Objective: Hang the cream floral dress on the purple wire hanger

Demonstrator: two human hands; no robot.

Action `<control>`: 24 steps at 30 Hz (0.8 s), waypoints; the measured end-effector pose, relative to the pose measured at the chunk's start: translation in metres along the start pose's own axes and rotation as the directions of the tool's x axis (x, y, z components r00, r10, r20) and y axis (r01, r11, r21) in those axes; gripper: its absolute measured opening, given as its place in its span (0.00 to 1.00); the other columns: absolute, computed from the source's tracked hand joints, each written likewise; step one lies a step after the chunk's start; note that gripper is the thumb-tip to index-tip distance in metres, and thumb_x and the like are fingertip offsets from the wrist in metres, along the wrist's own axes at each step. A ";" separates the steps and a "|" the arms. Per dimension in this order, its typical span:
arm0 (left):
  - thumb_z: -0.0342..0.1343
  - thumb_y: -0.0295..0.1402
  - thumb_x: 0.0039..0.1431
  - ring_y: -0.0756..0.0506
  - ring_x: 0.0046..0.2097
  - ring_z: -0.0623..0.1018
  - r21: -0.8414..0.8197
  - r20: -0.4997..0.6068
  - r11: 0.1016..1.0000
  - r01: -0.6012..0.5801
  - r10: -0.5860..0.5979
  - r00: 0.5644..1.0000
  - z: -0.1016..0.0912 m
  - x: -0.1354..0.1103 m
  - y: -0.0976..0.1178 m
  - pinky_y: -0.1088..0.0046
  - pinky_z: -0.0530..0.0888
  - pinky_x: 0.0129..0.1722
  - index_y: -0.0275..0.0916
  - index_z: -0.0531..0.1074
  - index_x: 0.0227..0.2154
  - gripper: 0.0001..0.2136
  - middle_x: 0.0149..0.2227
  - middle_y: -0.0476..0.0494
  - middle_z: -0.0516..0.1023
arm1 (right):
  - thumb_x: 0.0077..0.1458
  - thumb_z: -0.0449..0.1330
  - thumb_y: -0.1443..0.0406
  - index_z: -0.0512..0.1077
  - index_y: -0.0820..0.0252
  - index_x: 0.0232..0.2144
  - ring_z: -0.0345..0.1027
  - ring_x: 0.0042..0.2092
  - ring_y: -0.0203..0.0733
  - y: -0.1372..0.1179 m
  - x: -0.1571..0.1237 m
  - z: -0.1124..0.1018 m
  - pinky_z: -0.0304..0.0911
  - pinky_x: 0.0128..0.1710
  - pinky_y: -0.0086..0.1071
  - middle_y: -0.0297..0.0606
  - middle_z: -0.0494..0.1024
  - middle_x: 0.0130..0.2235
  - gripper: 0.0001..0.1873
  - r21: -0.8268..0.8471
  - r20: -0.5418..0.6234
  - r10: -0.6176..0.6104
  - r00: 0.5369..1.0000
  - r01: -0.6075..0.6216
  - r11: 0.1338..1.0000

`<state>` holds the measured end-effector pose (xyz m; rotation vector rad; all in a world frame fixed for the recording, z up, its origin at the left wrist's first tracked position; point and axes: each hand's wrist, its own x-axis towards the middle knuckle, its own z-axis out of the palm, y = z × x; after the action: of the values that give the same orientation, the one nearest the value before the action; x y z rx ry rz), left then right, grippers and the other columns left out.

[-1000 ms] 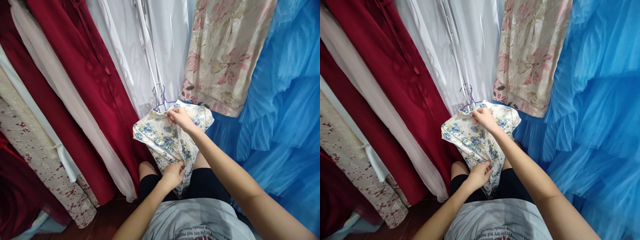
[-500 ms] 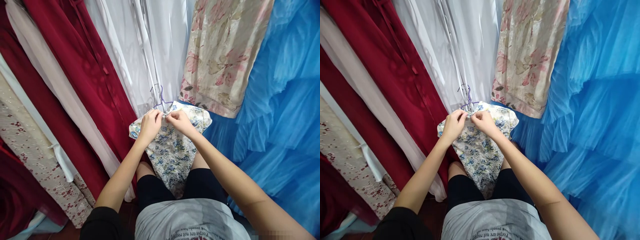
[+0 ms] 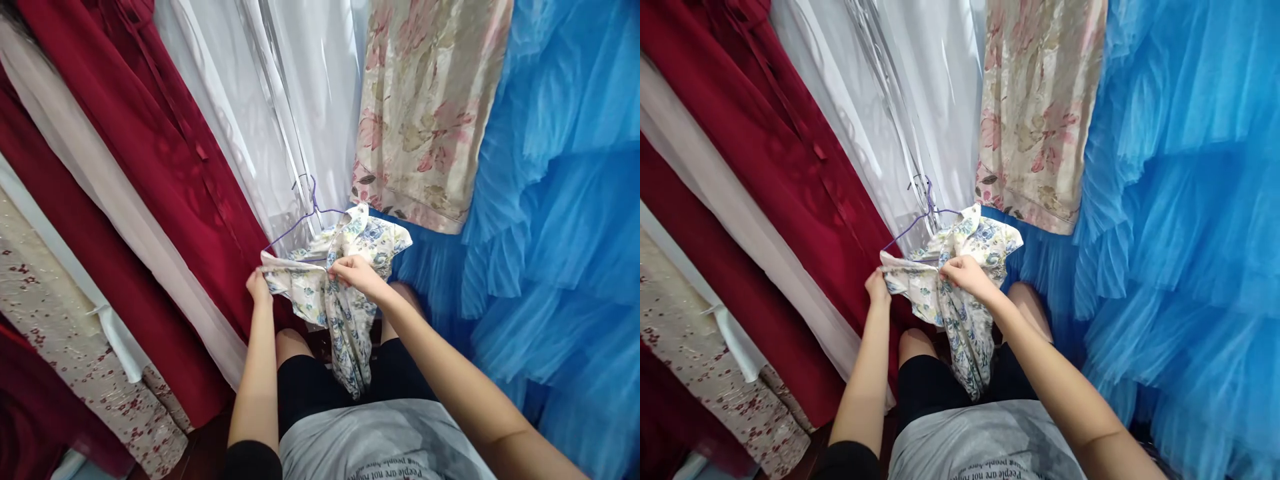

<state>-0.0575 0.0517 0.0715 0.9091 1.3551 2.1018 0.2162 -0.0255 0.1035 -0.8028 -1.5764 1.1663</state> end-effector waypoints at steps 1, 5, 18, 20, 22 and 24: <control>0.56 0.38 0.59 0.53 0.24 0.63 -0.015 0.021 0.998 0.053 -0.053 0.998 -0.001 -0.014 -0.018 0.77 0.62 0.28 0.37 0.64 0.21 0.15 0.19 0.55 0.64 | 0.50 0.60 0.58 0.73 0.62 0.21 0.47 0.18 0.29 0.009 -0.004 -0.003 0.42 0.20 0.28 0.27 0.60 0.14 0.14 0.128 -0.013 0.041 0.999 -0.039 0.991; 0.65 0.48 0.48 0.53 0.23 0.66 -0.087 0.164 0.970 0.228 -0.212 0.964 0.001 -0.084 -0.073 0.77 0.62 0.25 0.37 0.65 0.22 0.21 0.20 0.55 0.64 | 0.48 0.63 0.57 0.69 0.58 0.25 0.41 0.18 0.29 0.057 -0.033 -0.034 0.43 0.16 0.27 0.21 0.50 0.16 0.11 0.560 -0.217 0.191 0.957 -0.038 0.827; 0.59 0.48 0.61 0.48 0.37 0.74 -0.331 0.500 0.907 0.262 -0.067 0.864 0.046 -0.218 -0.021 0.73 0.72 0.40 0.38 0.72 0.39 0.17 0.35 0.45 0.73 | 0.55 0.61 0.49 0.72 0.58 0.33 0.74 0.37 0.41 0.085 -0.076 -0.042 0.71 0.40 0.32 0.40 0.78 0.36 0.18 0.447 -0.346 0.225 0.911 -0.050 0.893; 0.55 0.47 0.65 0.49 0.36 0.73 -0.263 0.537 0.948 0.177 -0.009 0.844 0.039 -0.223 -0.008 0.74 0.71 0.39 0.39 0.72 0.38 0.15 0.36 0.45 0.72 | 0.57 0.57 0.40 0.74 0.60 0.35 0.74 0.36 0.42 0.074 -0.078 -0.023 0.71 0.42 0.35 0.42 0.79 0.36 0.29 0.396 0.037 0.231 0.972 -0.227 0.890; 0.53 0.45 0.67 0.48 0.38 0.73 -0.199 0.547 0.979 0.052 0.066 0.834 0.031 -0.225 -0.002 0.74 0.71 0.40 0.39 0.72 0.37 0.14 0.37 0.44 0.72 | 0.57 0.48 0.33 0.75 0.61 0.40 0.72 0.31 0.40 0.069 -0.080 -0.007 0.71 0.37 0.36 0.42 0.78 0.35 0.39 0.395 0.282 0.250 0.926 -0.349 0.850; 0.52 0.43 0.68 0.46 0.42 0.74 -0.149 0.545 0.986 -0.078 0.148 0.826 0.023 -0.222 0.000 0.72 0.72 0.45 0.39 0.73 0.36 0.13 0.39 0.43 0.72 | 0.58 0.46 0.32 0.75 0.58 0.45 0.69 0.28 0.39 0.069 -0.083 0.002 0.70 0.32 0.35 0.40 0.78 0.35 0.41 0.381 0.352 0.254 0.901 -0.386 0.840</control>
<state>0.1077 -0.0888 0.0177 1.4368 0.8749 1.7645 0.2364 -0.0786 0.0120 -0.6231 -1.3423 1.8861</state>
